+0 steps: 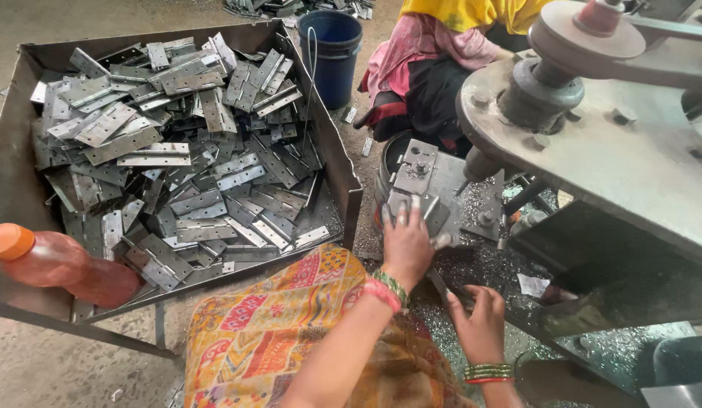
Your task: The person repeatedly picks metal hinge pieces from a bin, places them into a press machine, and operates the lever to process each piece. After processing, the person removes the piece and returns it to the bin, continuing the cycle.
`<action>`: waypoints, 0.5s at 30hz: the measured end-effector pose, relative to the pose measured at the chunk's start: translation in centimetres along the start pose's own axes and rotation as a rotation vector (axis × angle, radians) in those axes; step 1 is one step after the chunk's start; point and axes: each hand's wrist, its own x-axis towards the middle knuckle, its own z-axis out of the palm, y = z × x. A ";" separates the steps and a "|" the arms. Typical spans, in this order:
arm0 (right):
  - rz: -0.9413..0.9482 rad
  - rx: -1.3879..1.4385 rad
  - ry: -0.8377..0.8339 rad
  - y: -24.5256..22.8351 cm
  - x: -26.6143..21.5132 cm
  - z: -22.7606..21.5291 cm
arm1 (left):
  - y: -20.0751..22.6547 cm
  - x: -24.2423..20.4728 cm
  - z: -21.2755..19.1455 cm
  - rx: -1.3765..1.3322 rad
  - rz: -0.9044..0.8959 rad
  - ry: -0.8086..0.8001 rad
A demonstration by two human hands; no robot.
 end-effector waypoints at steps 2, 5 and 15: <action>-0.029 -0.042 -0.031 -0.1 0.8 0.0 | 0.2 -0.4 -0.1 -0.027 0.077 0.027; 0.012 -0.088 -0.111 -0.5 0.5 -0.1 | 1.0 0.6 0.3 -0.076 0.101 0.046; 0.232 -0.245 -0.555 2.2 -1.4 3.6 | 0.8 2.3 2.1 -0.150 0.115 -0.025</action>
